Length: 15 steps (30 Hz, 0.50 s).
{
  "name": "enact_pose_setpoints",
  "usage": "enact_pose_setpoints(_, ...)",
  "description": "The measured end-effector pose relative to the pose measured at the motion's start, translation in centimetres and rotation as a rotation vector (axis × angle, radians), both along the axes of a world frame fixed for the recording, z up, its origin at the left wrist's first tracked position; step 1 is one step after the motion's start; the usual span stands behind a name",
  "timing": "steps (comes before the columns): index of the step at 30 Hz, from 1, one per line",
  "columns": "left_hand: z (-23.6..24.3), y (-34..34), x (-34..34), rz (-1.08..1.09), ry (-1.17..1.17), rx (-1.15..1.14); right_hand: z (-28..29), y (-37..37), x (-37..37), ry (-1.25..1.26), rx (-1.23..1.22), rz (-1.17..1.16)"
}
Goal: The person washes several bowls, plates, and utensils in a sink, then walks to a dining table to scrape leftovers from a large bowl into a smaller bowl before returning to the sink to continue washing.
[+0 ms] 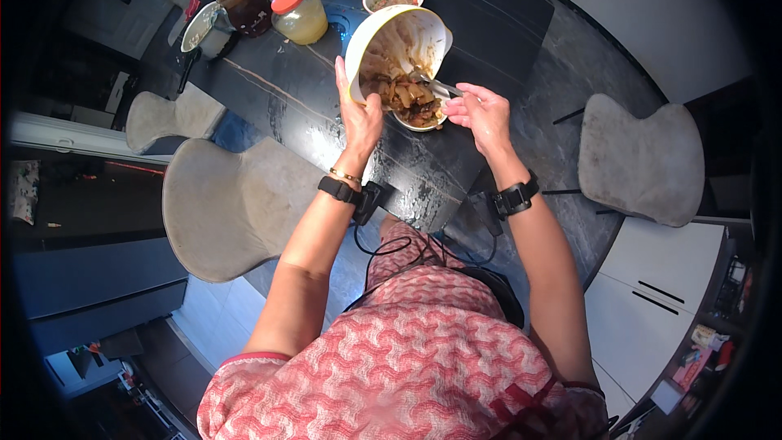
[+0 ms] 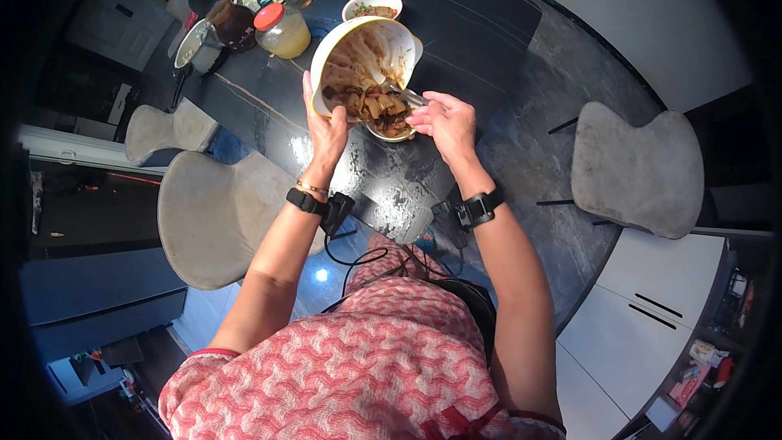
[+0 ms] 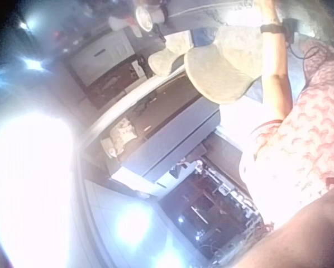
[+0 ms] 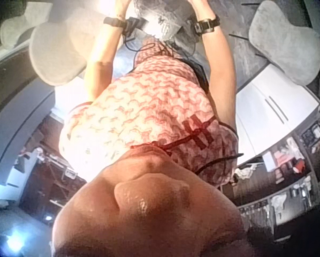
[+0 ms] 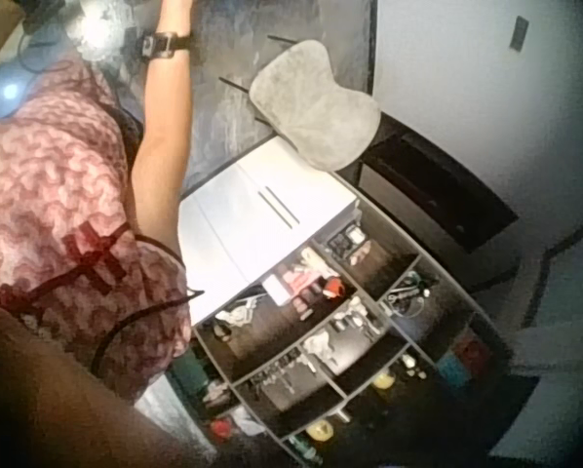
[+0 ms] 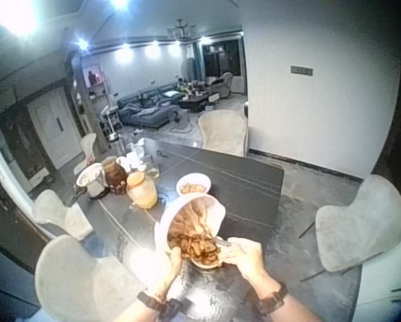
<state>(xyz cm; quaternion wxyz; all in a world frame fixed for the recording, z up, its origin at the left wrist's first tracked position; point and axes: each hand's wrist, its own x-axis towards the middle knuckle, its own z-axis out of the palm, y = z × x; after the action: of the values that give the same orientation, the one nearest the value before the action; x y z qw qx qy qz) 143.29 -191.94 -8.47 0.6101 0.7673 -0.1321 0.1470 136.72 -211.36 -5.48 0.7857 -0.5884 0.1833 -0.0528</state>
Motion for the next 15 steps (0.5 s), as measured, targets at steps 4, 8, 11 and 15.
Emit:
enact_pose_setpoints(4,0.4,0.0,-0.2,0.021,-0.023,0.028,0.8,-0.7,-1.8,0.011,-0.005,0.018)
enact_pose_setpoints(8,0.1,0.0,-0.5,0.006,0.063,-0.049,2.1,1.1,-1.5,-0.181,0.113,0.144)
enact_pose_setpoints(11,-0.2,0.0,-0.4,-0.016,0.07,-0.13,2.1,2.7,-0.3,-0.199,0.119,0.215)
enact_pose_setpoints(15,0.7,0.1,-0.8,-0.046,0.057,-0.106,1.2,2.7,-0.2,-0.13,0.049,0.276)
